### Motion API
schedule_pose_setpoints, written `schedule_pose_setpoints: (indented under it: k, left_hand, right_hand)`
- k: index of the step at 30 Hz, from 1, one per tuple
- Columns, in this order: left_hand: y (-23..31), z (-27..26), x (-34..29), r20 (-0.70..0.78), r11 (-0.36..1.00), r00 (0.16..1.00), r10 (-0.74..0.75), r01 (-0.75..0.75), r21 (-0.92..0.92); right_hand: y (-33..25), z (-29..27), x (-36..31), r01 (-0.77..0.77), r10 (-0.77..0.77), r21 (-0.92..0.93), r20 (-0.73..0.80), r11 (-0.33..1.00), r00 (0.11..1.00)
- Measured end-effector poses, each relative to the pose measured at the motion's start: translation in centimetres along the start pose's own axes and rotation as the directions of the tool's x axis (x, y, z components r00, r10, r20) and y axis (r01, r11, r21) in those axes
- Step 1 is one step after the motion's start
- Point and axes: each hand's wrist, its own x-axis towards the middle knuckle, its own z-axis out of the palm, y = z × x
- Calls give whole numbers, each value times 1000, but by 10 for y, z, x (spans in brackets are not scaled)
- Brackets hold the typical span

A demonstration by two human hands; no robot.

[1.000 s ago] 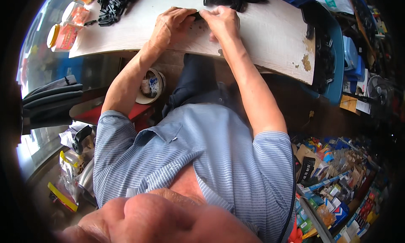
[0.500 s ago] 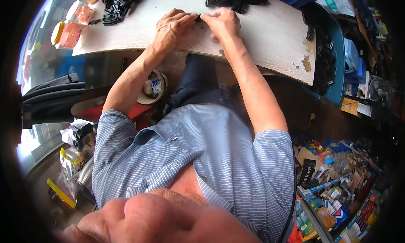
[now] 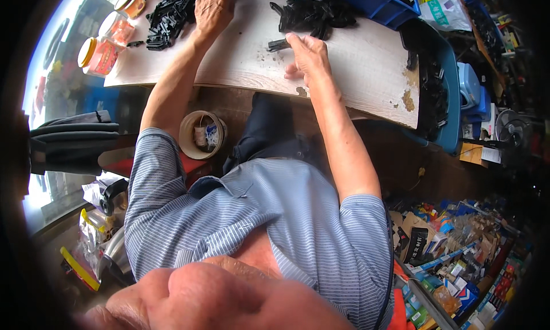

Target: Sorting and assembling small black plastic components at a workbench.

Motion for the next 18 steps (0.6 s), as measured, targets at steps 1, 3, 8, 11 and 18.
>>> schedule_pose_setpoints:
  k: [1, 3, 8, 11, 18]
  left_hand:
    - [0, 2, 2, -55, 997, 996, 63, -61, 49]
    - [1, 6, 1, -106, 988, 985, 132, -123, 92]
    - [0, 3, -27, -79, 951, 976, 205, -218, -218]
    - [2, -9, -41, -29, 942, 971, 238, -238, -238]
    - [23, -51, -53, -145, 917, 968, 206, -242, -316]
  right_hand:
    - [2, -3, 0, -4, 5, 17, -11, 1000, 1000]
    - [4, -9, 2, -2, 2, 27, -21, 1000, 1000]
    - [5, -7, 3, 7, -8, -18, -22, 1000, 1000]
    - [7, -10, 4, 21, -21, -13, -16, 1000, 1000]
    - [18, -28, 3, 23, -28, 164, 32, 986, 999]
